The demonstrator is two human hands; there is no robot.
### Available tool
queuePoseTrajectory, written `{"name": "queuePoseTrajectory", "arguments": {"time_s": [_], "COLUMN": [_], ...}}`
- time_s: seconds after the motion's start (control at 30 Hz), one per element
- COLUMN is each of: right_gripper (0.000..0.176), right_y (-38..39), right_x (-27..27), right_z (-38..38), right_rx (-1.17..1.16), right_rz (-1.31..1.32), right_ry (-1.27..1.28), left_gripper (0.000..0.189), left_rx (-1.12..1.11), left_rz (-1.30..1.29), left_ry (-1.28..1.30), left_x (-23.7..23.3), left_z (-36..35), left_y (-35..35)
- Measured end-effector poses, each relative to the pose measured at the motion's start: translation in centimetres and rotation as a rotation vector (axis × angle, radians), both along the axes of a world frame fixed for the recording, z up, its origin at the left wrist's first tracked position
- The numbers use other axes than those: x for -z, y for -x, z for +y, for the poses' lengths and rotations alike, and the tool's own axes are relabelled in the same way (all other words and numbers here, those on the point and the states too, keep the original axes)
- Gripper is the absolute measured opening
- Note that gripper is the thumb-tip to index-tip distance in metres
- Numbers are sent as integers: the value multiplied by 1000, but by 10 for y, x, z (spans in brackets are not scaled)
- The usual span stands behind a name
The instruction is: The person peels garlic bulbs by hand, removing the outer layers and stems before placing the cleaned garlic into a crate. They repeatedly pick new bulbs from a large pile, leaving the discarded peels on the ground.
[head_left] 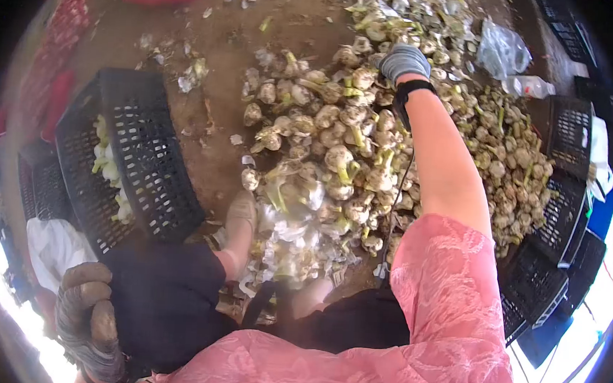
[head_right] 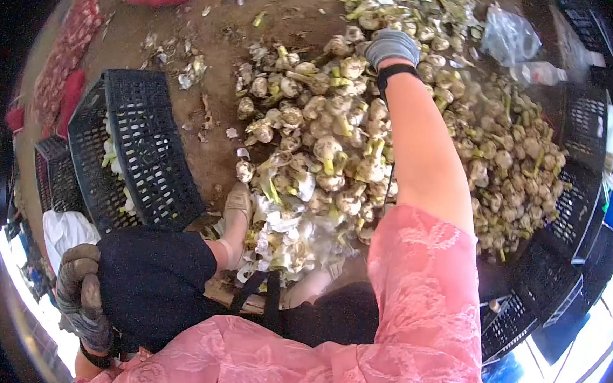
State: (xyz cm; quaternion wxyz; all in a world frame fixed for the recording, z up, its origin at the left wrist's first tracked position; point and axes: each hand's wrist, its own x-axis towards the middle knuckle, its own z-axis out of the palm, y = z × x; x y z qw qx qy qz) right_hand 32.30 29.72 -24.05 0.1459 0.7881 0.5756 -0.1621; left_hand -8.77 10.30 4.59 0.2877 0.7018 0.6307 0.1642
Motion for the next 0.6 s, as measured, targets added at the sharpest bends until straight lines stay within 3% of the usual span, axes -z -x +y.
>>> {"name": "queuePoseTrajectory", "arguments": {"time_s": [0.1,0.17,0.23,0.3,0.37,0.43,0.6], "right_gripper": [52,56,54,52,49,47,36], "right_y": [-21,-21,-16,-17,-11,-18,-60], "right_x": [-19,-38,-60,-59,-68,-68,1], "right_z": [-37,-65,-109,-144,-161,-148,-72], "right_rx": [52,-159,-147,-259,-209,-29,18], "right_rz": [40,33,318,412,428,473,247], "right_ry": [-20,170,219,415,432,250,-205], "left_gripper": [15,11,11,10,10,10,15], "left_rx": [-89,64,84,5,59,-85,114], "left_rz": [-70,-142,-184,-60,-59,-130,-82], "left_ry": [-37,64,96,11,-4,121,33], "left_x": [1,-1,-1,2,0,-2,6], "left_z": [-6,-8,-18,-24,-22,-23,-18], "left_y": [1,15,22,19,15,13,29]}}
